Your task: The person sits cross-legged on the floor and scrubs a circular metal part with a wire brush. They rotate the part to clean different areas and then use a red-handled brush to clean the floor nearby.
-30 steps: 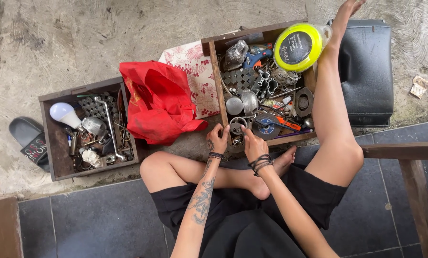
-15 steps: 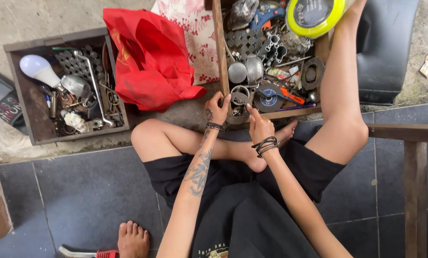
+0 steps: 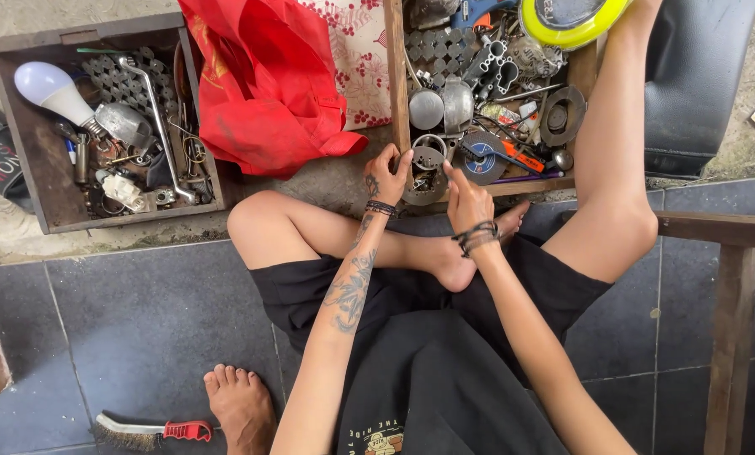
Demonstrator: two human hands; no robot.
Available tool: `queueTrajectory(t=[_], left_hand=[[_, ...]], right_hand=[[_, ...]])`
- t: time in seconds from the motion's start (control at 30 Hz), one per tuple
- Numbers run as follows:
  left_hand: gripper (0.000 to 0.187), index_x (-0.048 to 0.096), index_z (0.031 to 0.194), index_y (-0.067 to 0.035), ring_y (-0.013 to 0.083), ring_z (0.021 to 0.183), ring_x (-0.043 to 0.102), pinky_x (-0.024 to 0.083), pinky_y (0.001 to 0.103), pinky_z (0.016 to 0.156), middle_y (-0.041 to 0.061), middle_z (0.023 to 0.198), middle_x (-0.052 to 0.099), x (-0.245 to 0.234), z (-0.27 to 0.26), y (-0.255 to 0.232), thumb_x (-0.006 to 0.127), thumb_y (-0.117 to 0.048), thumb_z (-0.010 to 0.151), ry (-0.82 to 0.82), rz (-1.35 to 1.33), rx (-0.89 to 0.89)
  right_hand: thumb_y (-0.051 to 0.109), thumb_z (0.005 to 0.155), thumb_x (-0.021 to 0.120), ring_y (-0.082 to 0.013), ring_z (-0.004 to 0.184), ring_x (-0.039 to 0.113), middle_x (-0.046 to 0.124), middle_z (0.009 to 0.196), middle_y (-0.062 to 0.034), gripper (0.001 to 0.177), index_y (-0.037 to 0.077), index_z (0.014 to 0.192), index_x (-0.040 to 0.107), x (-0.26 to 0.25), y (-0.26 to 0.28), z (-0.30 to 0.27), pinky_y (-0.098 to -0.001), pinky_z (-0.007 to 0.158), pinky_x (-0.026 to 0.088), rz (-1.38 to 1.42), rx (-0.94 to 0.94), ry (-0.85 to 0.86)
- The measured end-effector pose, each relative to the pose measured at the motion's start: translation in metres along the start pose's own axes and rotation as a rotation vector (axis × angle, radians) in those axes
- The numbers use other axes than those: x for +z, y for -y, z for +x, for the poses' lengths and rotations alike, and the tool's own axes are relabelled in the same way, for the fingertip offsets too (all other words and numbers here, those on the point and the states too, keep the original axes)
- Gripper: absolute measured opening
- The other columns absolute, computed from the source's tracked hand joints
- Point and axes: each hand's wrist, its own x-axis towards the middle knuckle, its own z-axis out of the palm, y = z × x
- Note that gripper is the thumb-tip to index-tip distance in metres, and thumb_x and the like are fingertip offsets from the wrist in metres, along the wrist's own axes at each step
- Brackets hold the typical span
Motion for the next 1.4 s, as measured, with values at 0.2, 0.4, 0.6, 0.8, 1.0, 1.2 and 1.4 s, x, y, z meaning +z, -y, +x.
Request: queueTrajectory(t=[0.2,0.4,0.6,0.8,1.0,1.2,1.4], left_hand=[[0.051,0.041,0.068,-0.018,0.0259,0.045,0.049,0.042,0.032,0.052,0.008,0.05,0.042,0.005,-0.003,0.002,0.058,-0.052,0.103,-0.048,-0.01,-0.015],[0.05,0.041,0.068,-0.018,0.023,0.046,0.047,0.042,0.031,0.053,0.006,0.05,0.042,0.002,-0.001,0.001,0.058,-0.049,0.104,-0.017,-0.065,-0.023],[0.05,0.043,0.069,-0.016,0.0265,0.049,0.051,0.045,0.032,0.054,0.009,0.052,0.044,0.006,-0.004,0.006,0.057,-0.048,0.104,-0.01,-0.073,-0.046],[0.05,0.049,0.075,-0.013,0.0281,0.055,0.057,0.048,0.037,0.059,0.011,0.058,0.054,0.003,-0.012,0.006,0.044,-0.048,0.111,-0.047,-0.154,-0.15],[0.045,0.053,0.081,-0.014,0.0281,0.055,0.06,0.05,0.036,0.057,0.012,0.059,0.057,-0.008,-0.042,-0.028,0.05,-0.048,0.109,-0.126,-0.048,-0.181],[0.044,0.043,0.074,-0.018,0.0191,0.039,0.043,0.039,0.025,0.047,0.007,0.05,0.038,0.009,-0.045,-0.007,0.048,-0.042,0.11,-0.175,-0.046,-0.098],[0.048,0.042,0.071,-0.017,0.0144,0.039,0.037,0.037,0.021,0.047,0.003,0.048,0.033,0.014,-0.044,-0.007,0.047,-0.043,0.111,-0.205,-0.087,-0.1]], right_hand=[[0.022,0.106,0.047,-0.0493,0.083,0.072,0.076,0.095,-0.0207,0.037,0.034,0.139,0.059,0.016,0.018,0.035,-0.0622,0.072,0.057,0.03,0.054,0.0],[0.022,0.106,0.048,-0.0495,0.081,0.072,0.075,0.091,-0.023,0.037,0.035,0.139,0.059,0.01,0.035,0.022,-0.0618,0.073,0.058,0.097,0.023,0.043],[0.015,0.108,0.052,-0.0321,0.052,0.065,0.068,0.061,-0.0133,0.035,0.029,0.137,0.063,0.007,0.027,0.054,-0.044,0.053,0.054,0.196,0.056,0.026],[0.016,0.108,0.052,-0.0324,0.055,0.066,0.071,0.075,-0.0162,0.037,0.028,0.141,0.062,-0.013,0.021,0.041,-0.045,0.051,0.053,0.094,-0.032,0.025],[0.006,0.106,0.049,-0.0346,0.049,0.059,0.064,0.064,-0.0189,0.042,0.021,0.146,0.056,-0.004,0.008,0.038,-0.0434,0.048,0.047,0.173,-0.034,-0.049],[0.017,0.108,0.051,-0.0459,0.078,0.073,0.073,0.089,-0.0224,0.031,0.028,0.136,0.059,0.011,0.04,0.044,-0.0559,0.065,0.059,0.045,0.002,0.007],[0.02,0.109,0.046,-0.0512,0.079,0.071,0.071,0.089,-0.0263,0.035,0.028,0.142,0.055,0.029,0.036,0.047,-0.0626,0.065,0.057,0.032,-0.042,-0.055]])
